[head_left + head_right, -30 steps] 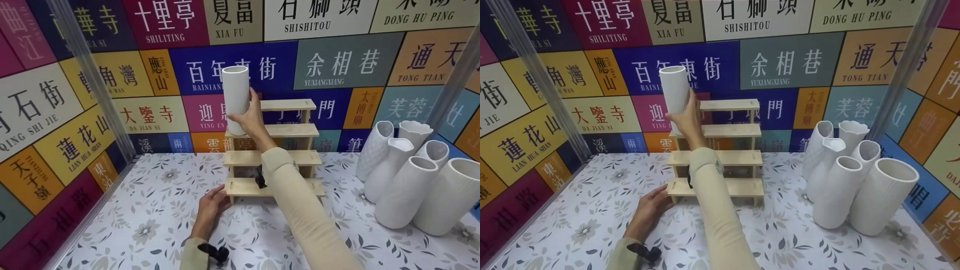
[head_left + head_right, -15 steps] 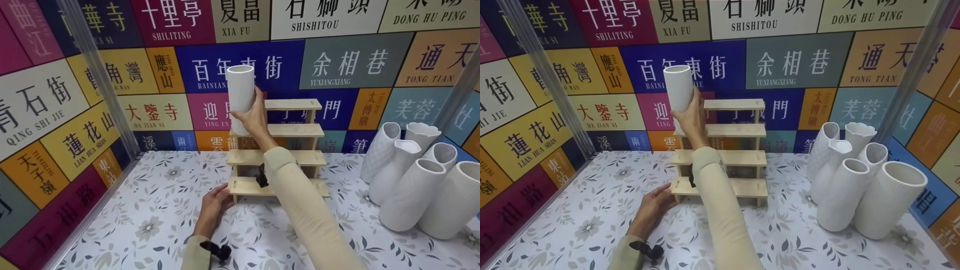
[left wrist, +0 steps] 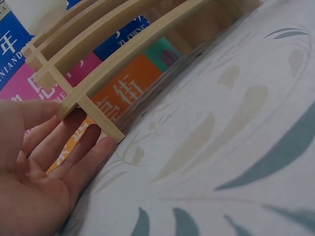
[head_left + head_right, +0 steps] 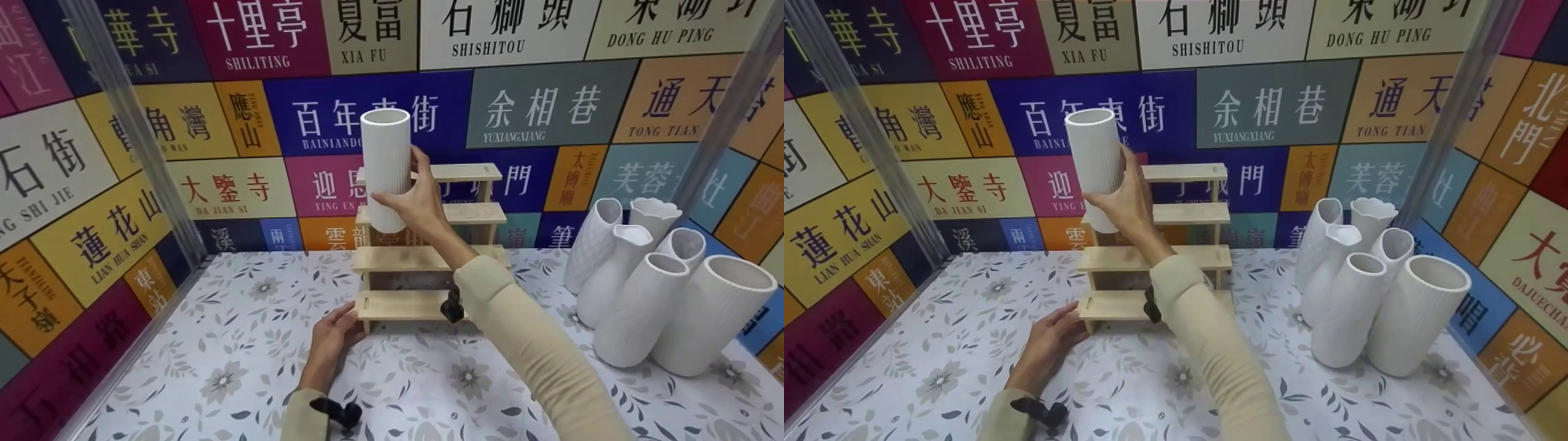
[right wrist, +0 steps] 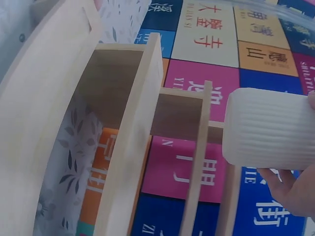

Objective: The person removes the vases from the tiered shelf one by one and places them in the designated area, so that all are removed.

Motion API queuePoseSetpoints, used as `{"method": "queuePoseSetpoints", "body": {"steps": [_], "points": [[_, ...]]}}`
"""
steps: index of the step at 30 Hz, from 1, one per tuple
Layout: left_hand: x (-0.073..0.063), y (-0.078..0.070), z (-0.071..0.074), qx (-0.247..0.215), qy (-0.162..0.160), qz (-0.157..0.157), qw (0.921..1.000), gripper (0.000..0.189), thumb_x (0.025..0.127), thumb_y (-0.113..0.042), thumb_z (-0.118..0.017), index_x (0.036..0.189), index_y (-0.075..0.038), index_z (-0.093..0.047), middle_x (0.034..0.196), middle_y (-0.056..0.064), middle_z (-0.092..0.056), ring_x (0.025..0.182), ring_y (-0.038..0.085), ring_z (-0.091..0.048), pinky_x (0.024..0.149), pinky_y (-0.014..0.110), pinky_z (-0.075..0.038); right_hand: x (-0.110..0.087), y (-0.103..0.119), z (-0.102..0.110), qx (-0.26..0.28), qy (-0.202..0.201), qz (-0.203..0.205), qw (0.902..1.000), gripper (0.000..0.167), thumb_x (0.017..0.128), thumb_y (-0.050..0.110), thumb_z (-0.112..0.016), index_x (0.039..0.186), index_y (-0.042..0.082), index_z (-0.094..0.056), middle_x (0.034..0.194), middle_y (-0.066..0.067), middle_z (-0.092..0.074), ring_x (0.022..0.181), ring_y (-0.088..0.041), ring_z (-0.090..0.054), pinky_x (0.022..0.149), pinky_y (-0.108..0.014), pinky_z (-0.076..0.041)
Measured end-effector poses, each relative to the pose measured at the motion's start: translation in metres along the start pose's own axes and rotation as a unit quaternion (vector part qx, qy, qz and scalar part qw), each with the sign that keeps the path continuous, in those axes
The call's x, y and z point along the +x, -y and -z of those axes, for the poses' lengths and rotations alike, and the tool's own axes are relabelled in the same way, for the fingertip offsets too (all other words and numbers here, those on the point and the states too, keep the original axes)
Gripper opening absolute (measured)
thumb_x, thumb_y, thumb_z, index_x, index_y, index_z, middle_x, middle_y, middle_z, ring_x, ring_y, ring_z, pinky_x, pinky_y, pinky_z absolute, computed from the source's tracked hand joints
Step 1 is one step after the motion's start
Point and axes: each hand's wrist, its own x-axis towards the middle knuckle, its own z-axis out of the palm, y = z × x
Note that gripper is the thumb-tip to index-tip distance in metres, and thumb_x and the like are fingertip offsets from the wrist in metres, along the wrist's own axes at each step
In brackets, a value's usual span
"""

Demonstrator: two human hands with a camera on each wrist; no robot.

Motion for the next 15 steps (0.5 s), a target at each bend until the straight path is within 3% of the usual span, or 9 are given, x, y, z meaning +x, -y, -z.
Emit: {"method": "queuePoseSetpoints", "body": {"steps": [7, 15], "points": [[-0.001, -0.001, 0.000, -0.010, 0.008, 0.006, 0.9999, 0.045, 0.101, -0.015, -0.058, 0.143, 0.000, -0.052, 0.139, 0.027, -0.058, 0.115, 0.027, -0.068, 0.093, 0.036, -0.060, -0.028, 0.017, 0.041, -0.012, 0.010, -0.006, 0.9999, 0.106, 0.073, 0.030, -0.090, 0.156, 0.028, -0.024, 0.144, -0.014, -0.048, 0.126, -0.029, -0.056, 0.098, -0.051, -0.056], [-0.004, -0.002, -0.003, 0.009, 0.002, 0.003, 0.9999, 0.046, 0.101, -0.018, -0.058, 0.144, -0.001, -0.052, 0.138, 0.027, -0.059, 0.113, 0.025, -0.069, 0.091, 0.035, -0.061, -0.066, 0.009, 0.091, -0.010, 0.018, -0.022, 0.9996, 0.108, 0.072, 0.029, -0.091, 0.156, 0.025, -0.023, 0.142, -0.014, -0.049, 0.125, -0.032, -0.057, 0.102, -0.054, -0.053]]}}
